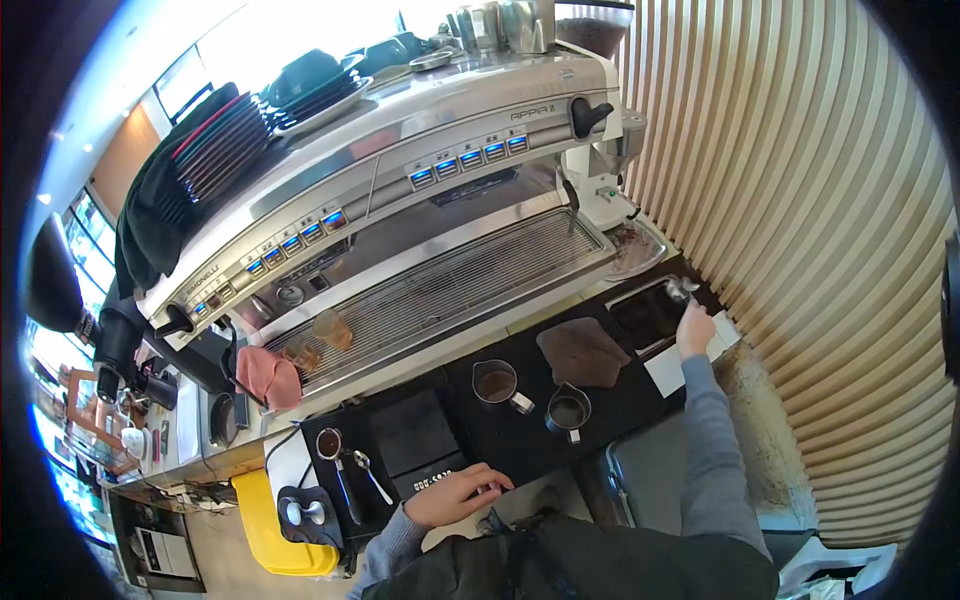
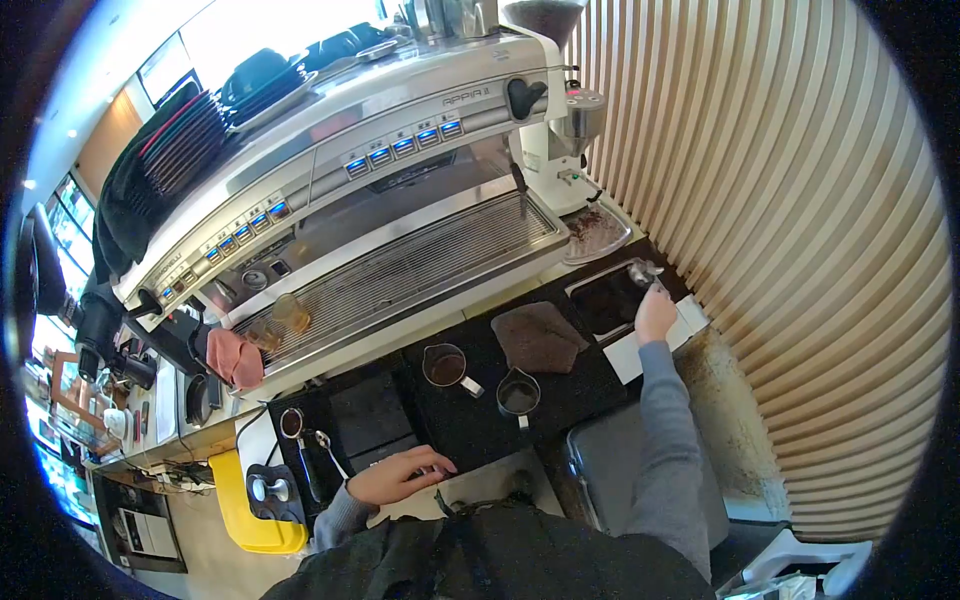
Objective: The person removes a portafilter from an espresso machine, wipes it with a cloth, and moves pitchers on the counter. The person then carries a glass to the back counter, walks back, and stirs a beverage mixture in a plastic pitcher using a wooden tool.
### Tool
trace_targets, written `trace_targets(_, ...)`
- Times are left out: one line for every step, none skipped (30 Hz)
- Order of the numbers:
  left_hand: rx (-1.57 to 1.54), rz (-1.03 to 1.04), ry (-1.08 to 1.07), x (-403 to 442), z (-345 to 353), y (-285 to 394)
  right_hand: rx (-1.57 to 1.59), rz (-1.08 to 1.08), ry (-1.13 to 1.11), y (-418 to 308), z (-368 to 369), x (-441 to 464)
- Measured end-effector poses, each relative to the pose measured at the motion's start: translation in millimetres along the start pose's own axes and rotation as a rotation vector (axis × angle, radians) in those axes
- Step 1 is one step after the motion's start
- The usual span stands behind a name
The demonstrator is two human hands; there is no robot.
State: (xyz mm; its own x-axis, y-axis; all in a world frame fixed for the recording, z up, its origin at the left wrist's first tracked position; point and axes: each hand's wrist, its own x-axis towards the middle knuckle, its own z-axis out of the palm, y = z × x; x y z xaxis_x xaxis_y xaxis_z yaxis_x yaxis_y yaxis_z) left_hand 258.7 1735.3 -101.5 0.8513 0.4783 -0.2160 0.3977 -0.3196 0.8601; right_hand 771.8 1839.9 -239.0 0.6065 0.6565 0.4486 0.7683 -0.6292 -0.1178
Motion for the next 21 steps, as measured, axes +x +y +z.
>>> trace_targets(0.001, 0.01, 0.0, 3.9, -1.6, 4.4, -0.049, 0.047, -0.131, -1.9, -28.3, -1.7)
trace_targets(0.003, 0.007, -0.005, 8.9, -2.8, 9.8, -0.048, 0.051, -0.134, 5.5, -32.3, -2.7)
trace_targets(-0.013, 0.013, -0.003, 15.0, -4.7, 15.5, 0.002, 0.03, -0.021, 14.4, -33.2, -5.0)
trace_targets(-0.028, 0.02, -0.002, 22.0, -6.8, 20.5, 0.05, 0.011, 0.094, 17.6, -48.9, -6.9)
trace_targets(-0.023, 0.021, -0.008, 30.9, -8.1, 24.7, 0.144, 0.06, 0.057, 18.7, -65.3, -11.0)
trace_targets(-0.011, 0.076, 0.018, 41.9, -8.6, 28.8, 0.145, 0.067, 0.06, 16.5, -73.6, -12.4)
trace_targets(0.002, 0.133, 0.043, 54.0, -8.7, 33.3, 0.195, 0.056, 0.079, 16.7, -79.1, -13.1)
trace_targets(0.006, 0.135, 0.035, 66.2, -8.2, 39.0, 0.243, 0.047, 0.095, 20.9, -80.6, -15.3)
trace_targets(0.024, 0.169, 0.057, 79.2, -6.5, 45.3, 0.354, -0.002, 0.241, 26.3, -67.8, -18.6)
trace_targets(0.043, 0.204, 0.081, 91.7, -3.4, 50.5, 0.353, 0.008, 0.245, 27.8, -68.8, -21.6)
trace_targets(0.008, 0.225, 0.071, 105.5, 1.8, 48.2, 0.587, 0.055, 0.134, 25.2, -68.8, -26.1)
trace_targets(0.013, 0.229, 0.066, 114.6, 5.9, 53.9, 0.82, 0.1, 0.021, 19.6, -71.2, -30.8)
trace_targets(0.02, 0.245, 0.044, 123.5, 8.6, 59.6, 0.849, 0.136, 0.042, 11.8, -76.6, -37.3)
trace_targets(0.027, 0.261, 0.023, 130.8, 9.6, 64.5, 0.885, 0.133, 0.082, 10.3, -71.0, -41.5)
trace_targets(0.037, 0.252, -0.014, 135.5, 9.6, 70.4, 0.746, 0.104, 0.144, 4.7, -74.0, -39.8)
trace_targets(0.039, 0.251, -0.019, 136.7, 9.8, 74.8, 0.606, 0.078, 0.2, 1.7, -76.3, -38.9)
trace_targets(0.03, 0.263, -0.033, 136.3, 10.3, 78.1, 0.605, 0.086, 0.197, 3.6, -73.0, -32.5)
trace_targets(0.02, 0.278, -0.045, 135.8, 11.4, 81.0, 0.426, 0.044, 0.169, 5.9, -66.1, -20.1)
trace_targets(0.022, 0.278, -0.05, 134.0, 12.4, 82.7, 0.248, 0.002, 0.141, 9.5, -56.8, -12.6)
trace_targets(0.0, 0.266, -0.085, 132.2, 12.3, 83.6, 0.248, 0.005, 0.147, 13.4, -41.8, -7.3)
trace_targets(-0.026, 0.252, -0.117, 131.0, 13.5, 83.7, 0.213, -0.117, 0.116, 18.7, -21.0, -1.0)
